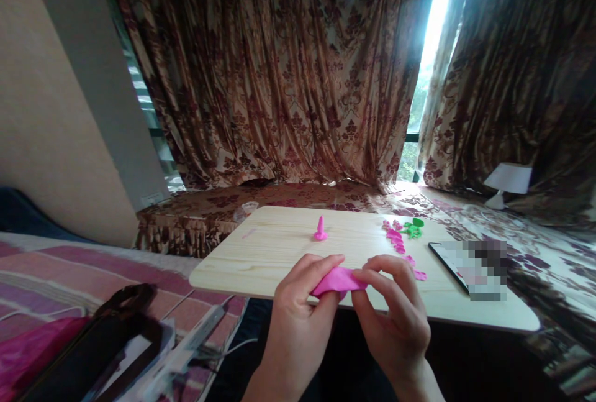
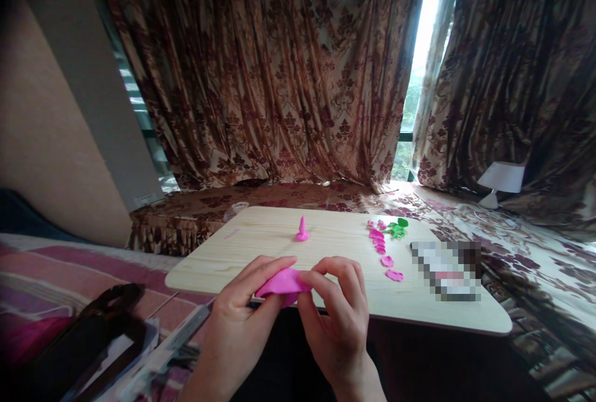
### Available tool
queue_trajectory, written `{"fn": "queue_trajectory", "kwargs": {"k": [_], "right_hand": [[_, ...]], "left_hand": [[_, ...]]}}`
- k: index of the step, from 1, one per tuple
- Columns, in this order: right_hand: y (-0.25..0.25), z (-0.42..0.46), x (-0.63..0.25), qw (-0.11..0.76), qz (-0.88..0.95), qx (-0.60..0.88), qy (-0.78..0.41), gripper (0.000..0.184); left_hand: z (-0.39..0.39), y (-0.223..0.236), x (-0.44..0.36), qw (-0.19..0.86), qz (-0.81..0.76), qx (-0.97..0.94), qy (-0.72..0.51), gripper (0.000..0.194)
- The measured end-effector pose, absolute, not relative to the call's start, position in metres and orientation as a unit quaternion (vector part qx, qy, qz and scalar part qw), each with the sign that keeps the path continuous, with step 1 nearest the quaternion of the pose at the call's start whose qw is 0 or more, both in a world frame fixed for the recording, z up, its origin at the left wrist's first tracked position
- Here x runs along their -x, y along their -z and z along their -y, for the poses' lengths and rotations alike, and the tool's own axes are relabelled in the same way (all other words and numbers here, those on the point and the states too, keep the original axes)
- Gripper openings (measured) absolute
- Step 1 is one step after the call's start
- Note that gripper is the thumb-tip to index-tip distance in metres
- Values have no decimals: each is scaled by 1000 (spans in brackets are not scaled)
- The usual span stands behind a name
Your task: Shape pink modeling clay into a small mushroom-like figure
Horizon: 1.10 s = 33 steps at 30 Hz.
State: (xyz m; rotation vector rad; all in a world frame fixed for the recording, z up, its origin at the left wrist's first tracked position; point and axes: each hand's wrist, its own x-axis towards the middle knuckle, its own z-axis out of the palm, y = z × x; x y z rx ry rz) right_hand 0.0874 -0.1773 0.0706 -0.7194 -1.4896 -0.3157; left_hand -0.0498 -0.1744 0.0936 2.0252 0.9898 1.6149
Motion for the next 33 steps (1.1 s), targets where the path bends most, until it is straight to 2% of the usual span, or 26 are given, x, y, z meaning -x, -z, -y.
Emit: {"fn": "queue_trajectory", "kwargs": {"k": [7, 12, 21, 24, 28, 33], "right_hand": [[-75, 175, -85, 675, 630, 325, 204, 33], [-77, 178, -88, 644, 664, 339, 173, 43], [-74, 177, -85, 662, 660, 307, 180, 44], [-74, 176, -89, 680, 646, 320, 133, 49], [-76, 175, -94, 687, 651, 318, 58, 39], [-82, 175, -93, 672, 665, 304, 122, 34]], "left_hand": [[178, -97, 47, 165, -330, -747, -552, 30], [175, -95, 49, 203, -343, -722, -566, 29], [176, -96, 47, 272, -348, -685, -579, 28], [176, -97, 48, 298, -363, -665, -580, 26], [177, -98, 49, 323, -388, -648, -571, 26], [181, -101, 48, 311, -379, -672, -555, 31]]}}
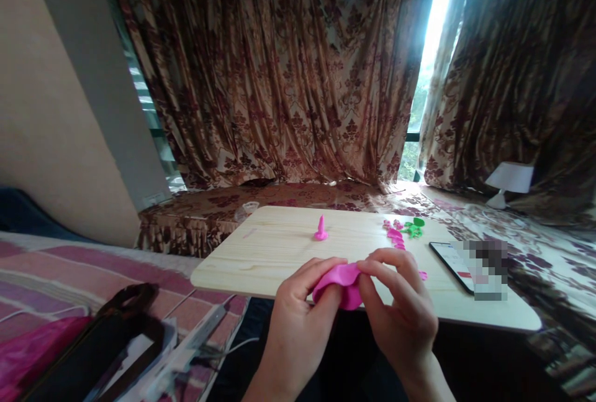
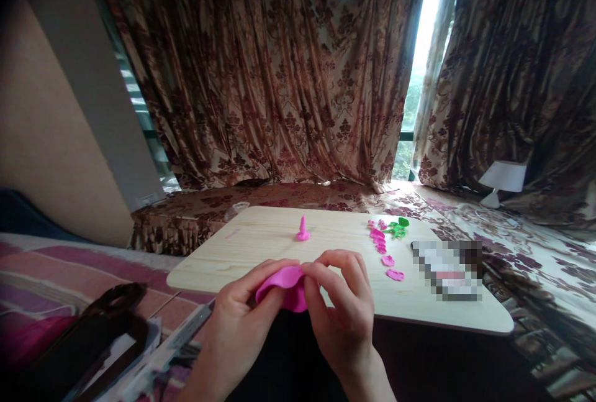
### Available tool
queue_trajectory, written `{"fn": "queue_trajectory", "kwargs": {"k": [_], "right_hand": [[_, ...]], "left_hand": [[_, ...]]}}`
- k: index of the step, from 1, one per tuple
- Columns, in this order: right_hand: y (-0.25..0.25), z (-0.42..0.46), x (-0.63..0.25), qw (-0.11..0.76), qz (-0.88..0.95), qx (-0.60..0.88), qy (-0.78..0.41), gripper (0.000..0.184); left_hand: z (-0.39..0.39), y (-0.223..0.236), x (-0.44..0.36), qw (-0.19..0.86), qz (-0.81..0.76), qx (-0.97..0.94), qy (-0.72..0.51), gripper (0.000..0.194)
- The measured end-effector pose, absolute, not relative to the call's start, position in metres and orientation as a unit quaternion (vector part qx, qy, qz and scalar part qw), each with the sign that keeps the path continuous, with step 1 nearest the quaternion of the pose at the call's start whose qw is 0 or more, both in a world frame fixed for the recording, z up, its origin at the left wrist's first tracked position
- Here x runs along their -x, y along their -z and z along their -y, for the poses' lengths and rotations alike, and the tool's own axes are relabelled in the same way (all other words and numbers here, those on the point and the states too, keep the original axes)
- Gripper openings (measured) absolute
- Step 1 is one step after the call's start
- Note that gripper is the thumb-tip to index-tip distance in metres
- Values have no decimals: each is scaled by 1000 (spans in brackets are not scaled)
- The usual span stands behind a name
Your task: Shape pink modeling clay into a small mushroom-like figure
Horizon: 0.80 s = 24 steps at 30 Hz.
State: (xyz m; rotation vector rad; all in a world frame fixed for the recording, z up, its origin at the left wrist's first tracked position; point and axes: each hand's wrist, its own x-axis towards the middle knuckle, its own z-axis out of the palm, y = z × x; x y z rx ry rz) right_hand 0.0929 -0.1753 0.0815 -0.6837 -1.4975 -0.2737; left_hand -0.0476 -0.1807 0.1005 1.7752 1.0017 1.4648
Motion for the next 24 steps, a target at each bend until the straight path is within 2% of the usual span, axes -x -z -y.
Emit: {"fn": "queue_trajectory", "kwargs": {"k": [6, 10, 14, 20, 24], "right_hand": [[-78, 179, -91, 648, 684, 293, 162, 38], [-73, 180, -93, 683, 653, 321, 59, 44], [-72, 177, -95, 677, 660, 326, -1, 33], [-81, 176, -95, 657, 686, 306, 69, 34], [-82, 178, -95, 634, 700, 308, 116, 37]], "left_hand": [[180, -101, 48, 324, -394, -655, -557, 25], [178, -97, 51, 356, -398, -620, -575, 23], [179, -94, 52, 358, -408, -623, -563, 24], [181, -97, 51, 267, -357, -708, -548, 29], [181, -100, 51, 279, -355, -710, -541, 27]]}}
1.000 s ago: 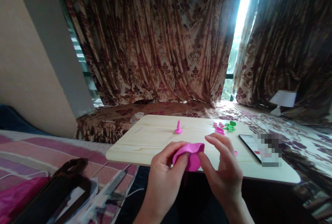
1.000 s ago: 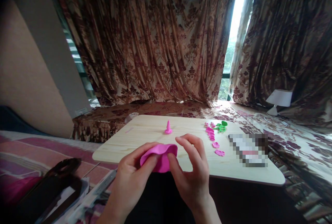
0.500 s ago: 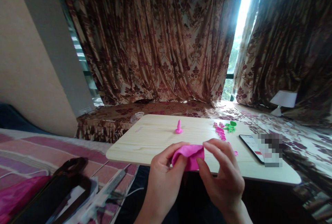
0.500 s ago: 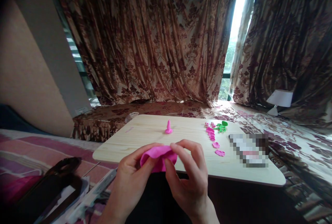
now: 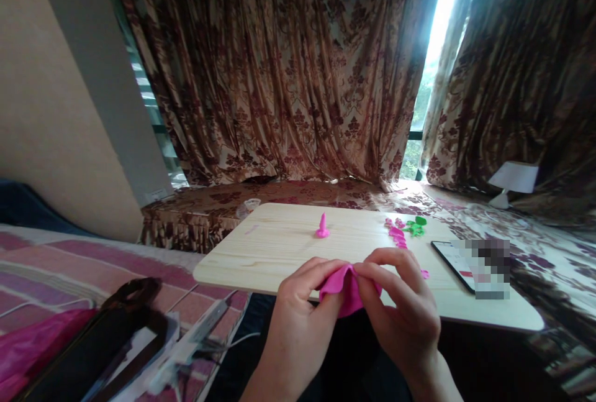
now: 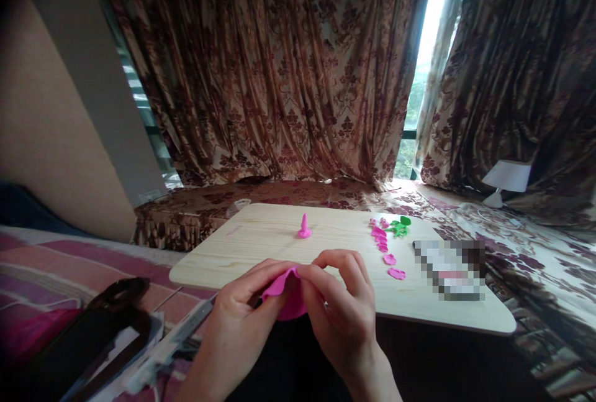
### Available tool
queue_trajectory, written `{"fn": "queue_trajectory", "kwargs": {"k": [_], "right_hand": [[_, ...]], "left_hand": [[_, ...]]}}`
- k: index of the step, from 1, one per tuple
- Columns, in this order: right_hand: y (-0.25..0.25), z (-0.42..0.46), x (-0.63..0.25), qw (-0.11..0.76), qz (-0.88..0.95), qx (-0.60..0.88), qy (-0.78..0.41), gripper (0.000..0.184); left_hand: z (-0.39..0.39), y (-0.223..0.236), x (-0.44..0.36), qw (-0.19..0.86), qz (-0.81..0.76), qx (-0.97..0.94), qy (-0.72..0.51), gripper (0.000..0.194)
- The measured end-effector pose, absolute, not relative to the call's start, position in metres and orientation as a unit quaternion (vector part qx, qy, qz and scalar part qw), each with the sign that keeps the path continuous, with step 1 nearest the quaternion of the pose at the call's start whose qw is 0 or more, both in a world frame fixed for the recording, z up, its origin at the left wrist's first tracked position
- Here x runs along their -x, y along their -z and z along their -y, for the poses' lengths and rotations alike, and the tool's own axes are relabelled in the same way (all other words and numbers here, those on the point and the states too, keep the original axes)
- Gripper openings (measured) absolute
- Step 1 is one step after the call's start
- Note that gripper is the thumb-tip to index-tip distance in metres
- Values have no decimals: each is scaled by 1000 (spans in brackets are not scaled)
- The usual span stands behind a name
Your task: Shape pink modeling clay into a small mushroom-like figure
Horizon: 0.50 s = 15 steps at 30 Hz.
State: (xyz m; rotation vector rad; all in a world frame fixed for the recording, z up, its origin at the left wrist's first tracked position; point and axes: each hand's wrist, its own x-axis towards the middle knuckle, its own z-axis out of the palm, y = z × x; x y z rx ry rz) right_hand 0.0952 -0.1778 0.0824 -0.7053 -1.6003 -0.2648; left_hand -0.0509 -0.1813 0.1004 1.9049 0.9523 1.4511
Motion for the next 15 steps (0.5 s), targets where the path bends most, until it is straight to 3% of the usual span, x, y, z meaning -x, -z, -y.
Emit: {"fn": "queue_trajectory", "kwargs": {"k": [4, 9, 15], "right_hand": [[-79, 180, -93, 612, 721, 307, 108, 37], [-75, 181, -93, 653, 678, 338, 0, 41], [-78, 174, -94, 651, 679, 337, -27, 23]], "left_hand": [[181, -100, 52, 278, -375, -686, -558, 27], [179, -96, 54, 323, -411, -635, -568, 22], [179, -92, 53, 332, -413, -641, -555, 26]]}}
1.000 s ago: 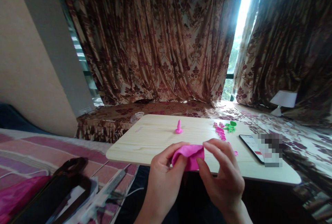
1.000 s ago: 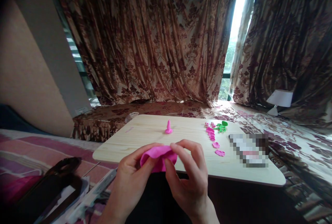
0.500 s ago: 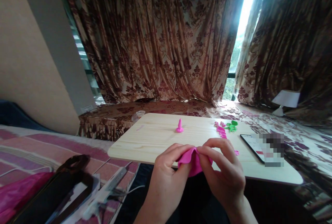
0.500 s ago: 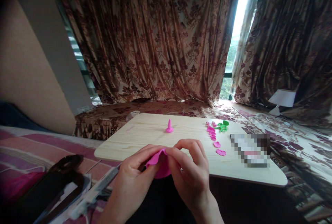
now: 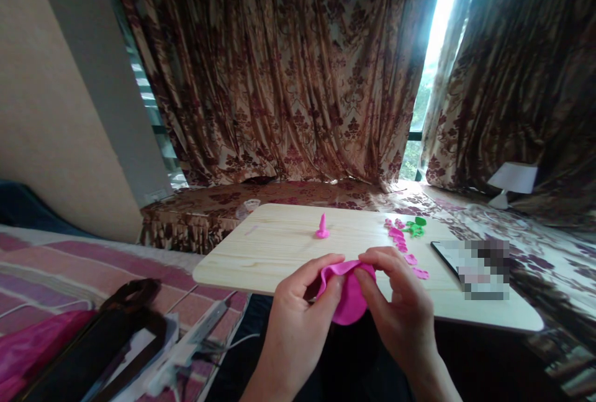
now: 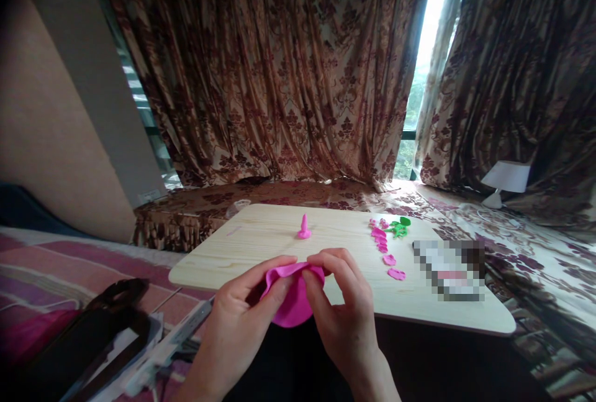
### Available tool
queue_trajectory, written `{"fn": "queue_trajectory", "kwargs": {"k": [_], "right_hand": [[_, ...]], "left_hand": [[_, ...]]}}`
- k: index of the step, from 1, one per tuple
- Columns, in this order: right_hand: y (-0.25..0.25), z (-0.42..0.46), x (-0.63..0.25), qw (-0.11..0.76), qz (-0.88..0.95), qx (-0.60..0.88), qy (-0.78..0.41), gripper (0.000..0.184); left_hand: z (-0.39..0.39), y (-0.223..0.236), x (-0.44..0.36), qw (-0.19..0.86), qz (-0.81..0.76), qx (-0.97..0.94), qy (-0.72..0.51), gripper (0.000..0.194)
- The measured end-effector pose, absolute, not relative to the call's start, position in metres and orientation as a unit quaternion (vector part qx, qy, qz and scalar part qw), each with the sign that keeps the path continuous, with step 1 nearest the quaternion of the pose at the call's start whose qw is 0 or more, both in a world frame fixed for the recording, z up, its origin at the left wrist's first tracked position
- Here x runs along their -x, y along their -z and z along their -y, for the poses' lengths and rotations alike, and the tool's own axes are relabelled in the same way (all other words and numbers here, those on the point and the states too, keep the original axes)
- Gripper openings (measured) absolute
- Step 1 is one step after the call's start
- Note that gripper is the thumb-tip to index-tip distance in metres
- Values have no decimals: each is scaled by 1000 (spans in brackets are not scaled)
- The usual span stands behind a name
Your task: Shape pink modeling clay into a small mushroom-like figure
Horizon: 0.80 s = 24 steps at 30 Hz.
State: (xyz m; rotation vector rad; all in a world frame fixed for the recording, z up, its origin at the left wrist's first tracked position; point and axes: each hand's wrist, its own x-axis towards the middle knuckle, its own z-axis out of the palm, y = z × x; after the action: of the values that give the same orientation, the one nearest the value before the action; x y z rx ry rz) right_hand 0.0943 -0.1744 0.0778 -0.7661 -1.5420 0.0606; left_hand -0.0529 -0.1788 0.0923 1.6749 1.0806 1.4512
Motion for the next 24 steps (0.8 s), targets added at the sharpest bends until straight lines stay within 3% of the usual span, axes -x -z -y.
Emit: {"fn": "queue_trajectory", "kwargs": {"k": [7, 15, 18, 24], "right_hand": [[-82, 176, -89, 642, 698, 315, 33, 25], [-75, 173, -94, 637, 671, 370, -88, 27], [-77, 170, -95, 624, 690, 360, -67, 18], [-77, 171, -93, 611, 715, 339, 22, 25]], "left_hand": [[178, -94, 51, 317, -420, -640, -559, 24], [175, -90, 52, 339, -421, -626, -562, 23], [174, -88, 50, 341, -419, -636, -552, 23], [173, -87, 49, 331, -404, -659, -542, 23]]}}
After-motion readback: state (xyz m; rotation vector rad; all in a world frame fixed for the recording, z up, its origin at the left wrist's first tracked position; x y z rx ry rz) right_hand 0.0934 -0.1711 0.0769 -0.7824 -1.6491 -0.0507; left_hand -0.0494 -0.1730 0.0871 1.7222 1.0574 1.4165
